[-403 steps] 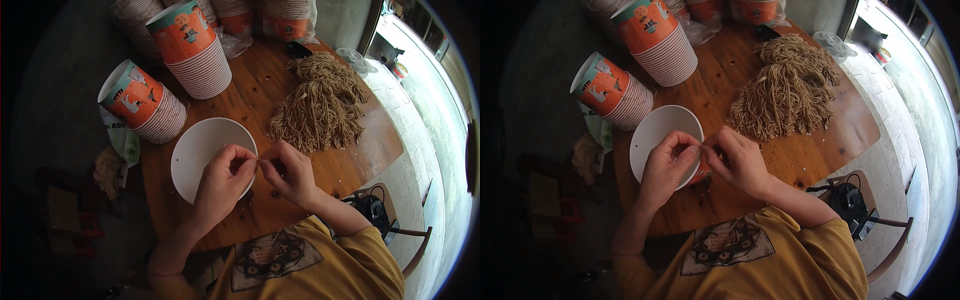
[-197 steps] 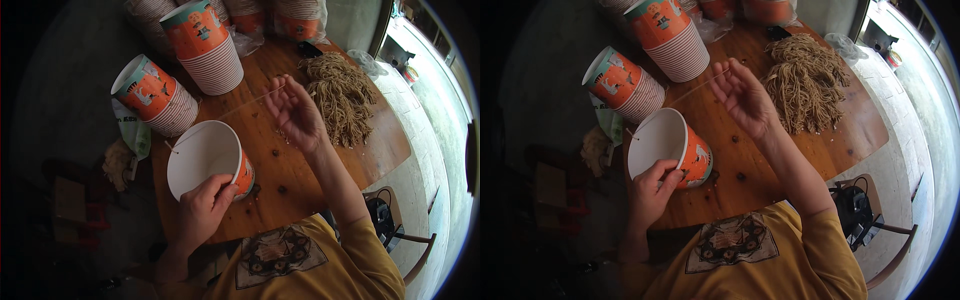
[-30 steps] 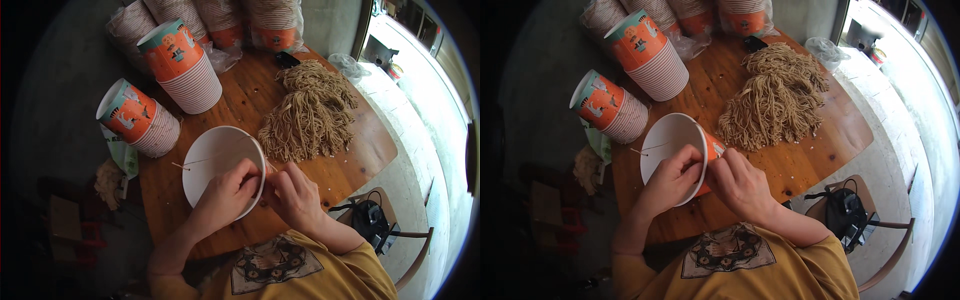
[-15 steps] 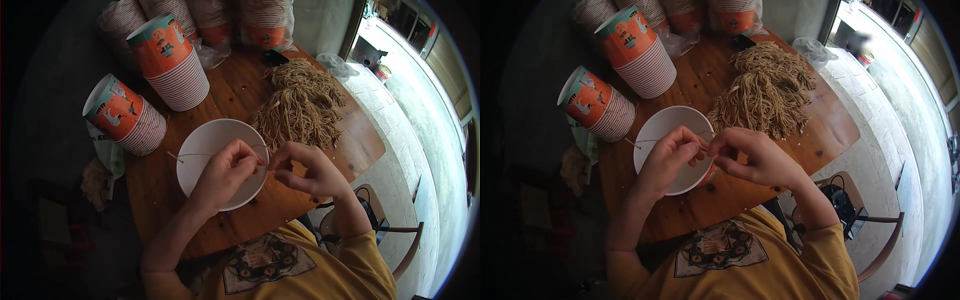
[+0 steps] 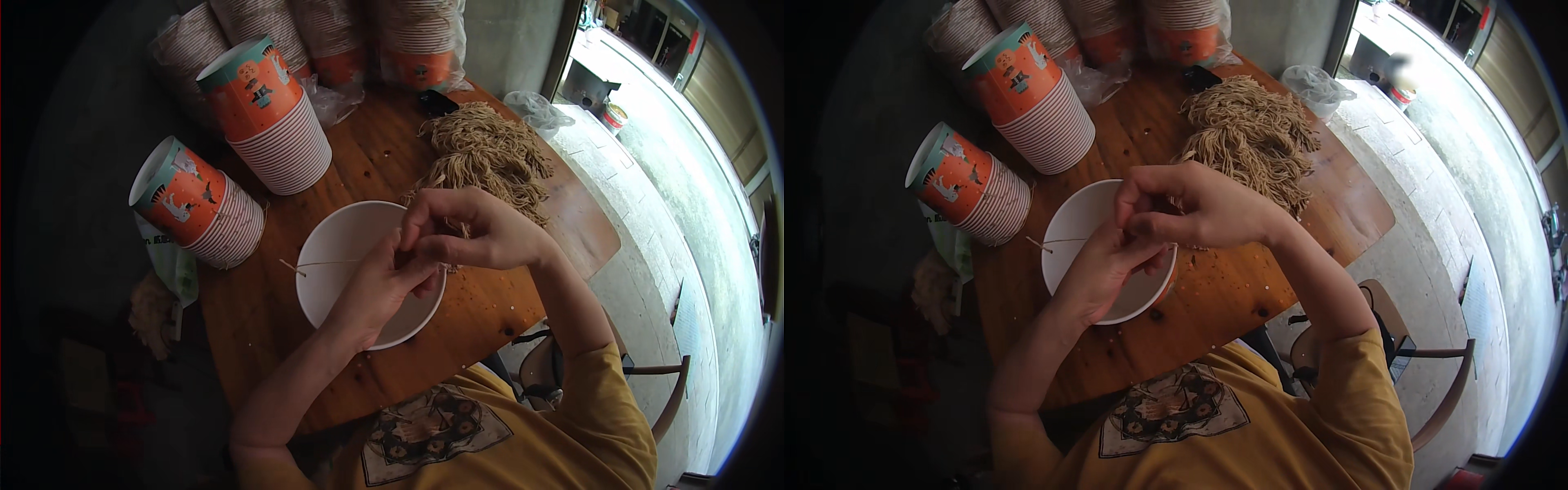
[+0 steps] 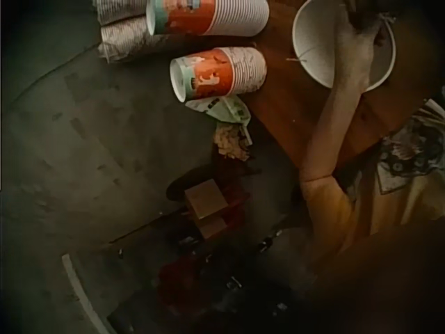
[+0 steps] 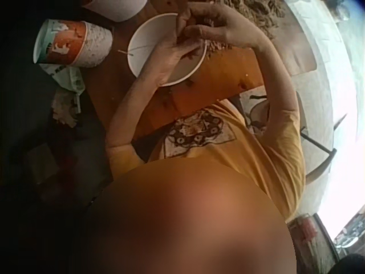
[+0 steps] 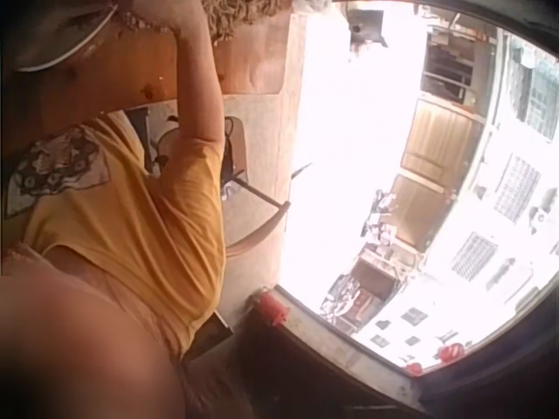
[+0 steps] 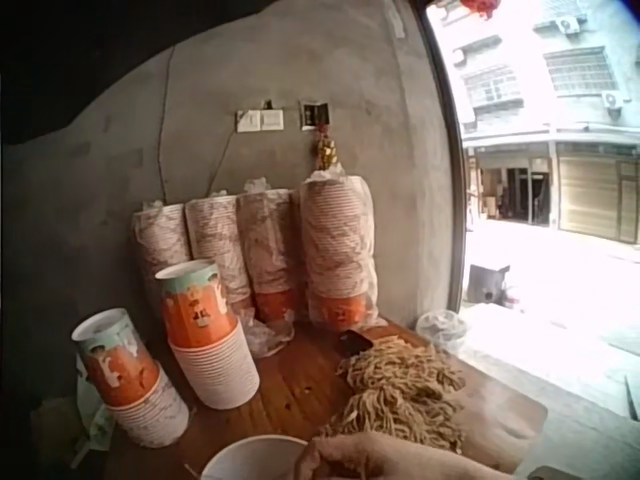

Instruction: Attach thin strings to the sides of paper buckets to create handles.

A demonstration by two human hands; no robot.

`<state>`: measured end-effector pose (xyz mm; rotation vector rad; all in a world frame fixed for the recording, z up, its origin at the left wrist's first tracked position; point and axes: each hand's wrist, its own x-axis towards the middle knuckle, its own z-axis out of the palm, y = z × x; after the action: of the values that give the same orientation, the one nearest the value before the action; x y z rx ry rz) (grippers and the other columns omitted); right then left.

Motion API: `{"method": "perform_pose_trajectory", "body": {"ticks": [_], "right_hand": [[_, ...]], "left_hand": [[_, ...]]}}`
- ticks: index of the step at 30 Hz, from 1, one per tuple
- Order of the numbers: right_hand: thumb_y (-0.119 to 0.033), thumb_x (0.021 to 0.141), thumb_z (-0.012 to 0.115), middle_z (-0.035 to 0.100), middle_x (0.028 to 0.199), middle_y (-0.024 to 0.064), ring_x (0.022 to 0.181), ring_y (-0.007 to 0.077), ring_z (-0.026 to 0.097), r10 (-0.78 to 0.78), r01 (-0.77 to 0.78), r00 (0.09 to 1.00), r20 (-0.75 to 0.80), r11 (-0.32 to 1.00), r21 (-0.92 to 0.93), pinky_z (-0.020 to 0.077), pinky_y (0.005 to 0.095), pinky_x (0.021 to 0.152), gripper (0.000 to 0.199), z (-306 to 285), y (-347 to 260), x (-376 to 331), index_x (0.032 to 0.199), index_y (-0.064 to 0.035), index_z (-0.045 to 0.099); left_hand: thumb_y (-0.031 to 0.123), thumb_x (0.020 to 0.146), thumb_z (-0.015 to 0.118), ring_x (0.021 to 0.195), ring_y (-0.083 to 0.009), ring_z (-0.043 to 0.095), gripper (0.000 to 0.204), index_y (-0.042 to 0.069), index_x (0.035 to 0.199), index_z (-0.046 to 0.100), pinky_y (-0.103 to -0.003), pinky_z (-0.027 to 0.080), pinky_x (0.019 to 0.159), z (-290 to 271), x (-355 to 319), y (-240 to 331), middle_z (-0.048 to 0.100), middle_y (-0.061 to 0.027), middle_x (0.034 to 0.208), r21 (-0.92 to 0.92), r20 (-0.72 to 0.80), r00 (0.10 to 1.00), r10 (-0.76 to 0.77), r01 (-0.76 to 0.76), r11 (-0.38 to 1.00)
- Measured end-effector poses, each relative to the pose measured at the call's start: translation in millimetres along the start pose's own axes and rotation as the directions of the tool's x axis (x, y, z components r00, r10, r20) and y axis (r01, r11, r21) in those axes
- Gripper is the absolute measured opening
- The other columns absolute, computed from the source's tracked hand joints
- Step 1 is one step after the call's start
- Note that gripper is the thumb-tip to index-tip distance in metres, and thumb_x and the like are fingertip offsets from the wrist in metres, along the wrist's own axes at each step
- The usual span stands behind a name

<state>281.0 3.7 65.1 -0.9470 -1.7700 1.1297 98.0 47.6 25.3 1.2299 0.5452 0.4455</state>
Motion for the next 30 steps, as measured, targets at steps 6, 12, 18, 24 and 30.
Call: {"method": "perform_pose_trajectory", "body": {"ticks": [6, 12, 18, 24, 30], "right_hand": [[-0.009, 0.089, 0.056, 0.061, 0.085, 0.0021, 0.078, 0.0080, 0.057, 0.069, -0.056, 0.991, 0.113, 0.992, -0.115, 0.0467, 0.0252, 0.069, 0.012, -4, 1, 22, 0.099, -0.0014, 0.059], [-0.011, 0.090, 0.057, 0.061, 0.083, 0.0017, 0.078, 0.0076, 0.057, 0.021, -0.020, 1.000, 0.002, 0.984, -0.179, 0.0472, 0.0250, 0.068, 0.012, -1, 16, 21, 0.100, -0.0028, 0.059], [-0.010, 0.090, 0.059, 0.061, 0.087, 0.0003, 0.079, 0.0068, 0.057, 0.013, -0.009, 0.997, -0.078, 0.999, 0.049, 0.0476, 0.0235, 0.069, 0.012, 2, 24, 9, 0.100, -0.0031, 0.060], [-0.009, 0.090, 0.060, 0.061, 0.092, 0.0005, 0.083, 0.0069, 0.057, -0.022, 0.032, 0.998, -0.065, 0.987, 0.156, 0.0473, 0.0226, 0.072, 0.011, -1, 22, 1, 0.099, -0.0026, 0.060], [-0.007, 0.088, 0.062, 0.061, 0.093, 0.0013, 0.085, 0.0090, 0.057, -0.057, 0.055, 0.996, -0.061, 0.998, -0.033, 0.0471, 0.0251, 0.075, 0.011, -3, 22, 5, 0.097, -0.0025, 0.061]], "left_hand": [[0.010, 0.093, 0.055, 0.078, -0.0085, 0.054, 0.010, 0.003, 0.099, 0.058, -0.023, 0.046, 0.070, 2, 1, 4, 0.057, -0.0014, 0.088, -0.020, 0.058, 0.997, -0.059, 0.060, 0.998], [0.009, 0.093, 0.054, 0.079, -0.0093, 0.055, 0.012, 0.000, 0.101, 0.057, -0.022, 0.046, 0.072, 3, 2, 1, 0.058, -0.0029, 0.090, 0.025, 0.066, 0.997, -0.024, 0.022, 0.999], [0.007, 0.094, 0.053, 0.081, -0.0098, 0.055, 0.014, 0.000, 0.106, 0.055, -0.023, 0.046, 0.074, 6, 1, 5, 0.058, -0.0031, 0.092, -0.033, -0.009, 1.000, -0.019, 0.018, 0.999], [0.009, 0.092, 0.055, 0.079, -0.0084, 0.053, 0.015, 0.004, 0.107, 0.054, -0.023, 0.043, 0.069, 9, 5, 14, 0.056, -0.0014, 0.091, -0.040, -0.109, 0.994, -0.016, 0.012, 0.999], [0.008, 0.092, 0.055, 0.079, -0.0083, 0.052, 0.016, 0.006, 0.107, 0.052, -0.022, 0.041, 0.070, 14, 10, 8, 0.055, -0.0008, 0.089, 0.012, -0.048, 0.999, 0.025, -0.025, 1.000]]}}
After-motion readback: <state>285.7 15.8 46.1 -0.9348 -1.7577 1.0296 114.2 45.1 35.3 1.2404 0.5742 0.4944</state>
